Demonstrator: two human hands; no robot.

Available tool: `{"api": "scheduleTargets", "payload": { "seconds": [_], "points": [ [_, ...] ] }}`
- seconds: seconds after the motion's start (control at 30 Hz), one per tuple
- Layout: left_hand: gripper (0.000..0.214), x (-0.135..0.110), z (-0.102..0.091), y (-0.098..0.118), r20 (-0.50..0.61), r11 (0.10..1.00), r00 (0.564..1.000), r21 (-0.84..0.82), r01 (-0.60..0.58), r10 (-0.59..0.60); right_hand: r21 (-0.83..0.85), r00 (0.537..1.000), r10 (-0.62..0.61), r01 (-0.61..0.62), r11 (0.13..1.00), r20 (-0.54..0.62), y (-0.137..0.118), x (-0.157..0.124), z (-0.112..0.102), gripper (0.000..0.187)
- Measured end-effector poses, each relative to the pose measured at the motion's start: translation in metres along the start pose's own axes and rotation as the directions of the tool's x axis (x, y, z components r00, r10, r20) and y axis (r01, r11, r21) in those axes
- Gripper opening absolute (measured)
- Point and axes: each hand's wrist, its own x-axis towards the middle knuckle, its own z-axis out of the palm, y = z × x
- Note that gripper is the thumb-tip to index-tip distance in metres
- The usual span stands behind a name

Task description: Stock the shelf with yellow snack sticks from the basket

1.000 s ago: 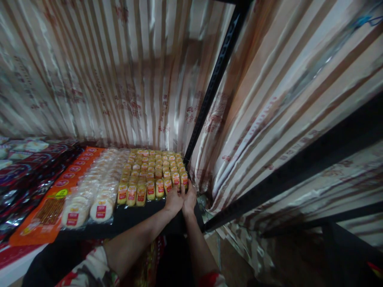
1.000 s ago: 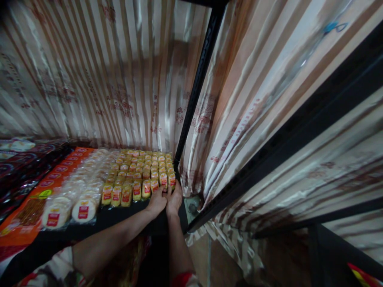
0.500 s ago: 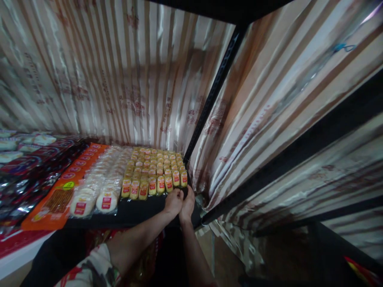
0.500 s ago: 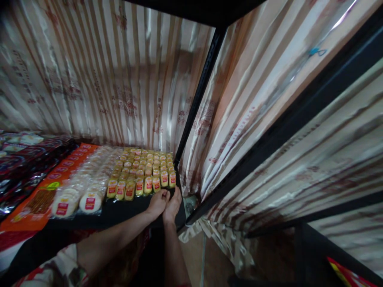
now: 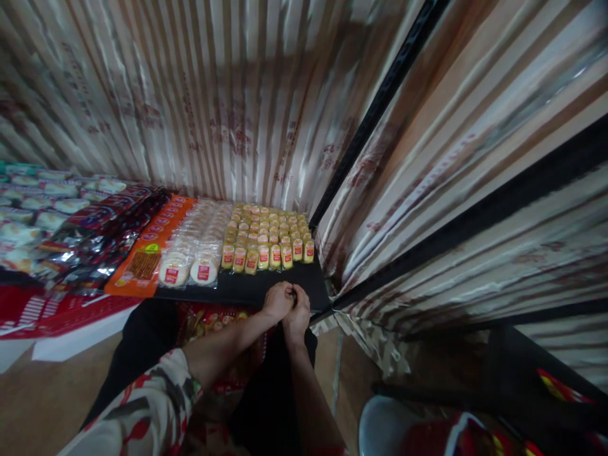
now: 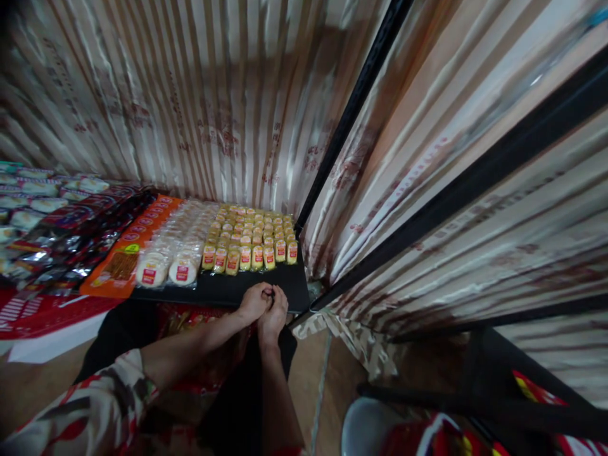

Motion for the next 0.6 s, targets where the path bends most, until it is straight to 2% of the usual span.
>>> {"api": "scheduleTargets", "payload": {
  "seconds": [0.2,0.37,0.5,0.6],
  "points": [
    [0.026,-0.029,-0.007,-0.027,-0.075,0.994,0.991,0.026,-0.107,0.109,0.052,0.999,-0.037,0.037,0.998,0.002,-0.017,-0.046,0.000,0.038],
    [0.025,-0.054,-0.015,-0.045,-0.021,0.988,0.989,0.063,-0.144,0.145,0.045,0.997,-0.073,0.073,0.996,-0.008,-0.016,-0.081,0.007,0.039],
    [0.025,-0.064,-0.012,-0.068,0.046,0.994,0.997,0.088,-0.067,0.063,0.045,0.998,-0.024,0.021,0.999,0.059,-0.002,-0.106,0.018,0.037],
    [0.023,-0.068,-0.007,-0.089,0.115,0.994,0.988,0.049,0.096,-0.101,0.019,0.986,0.083,-0.087,0.996,0.146,0.014,-0.121,0.030,0.036]
  ]
}}
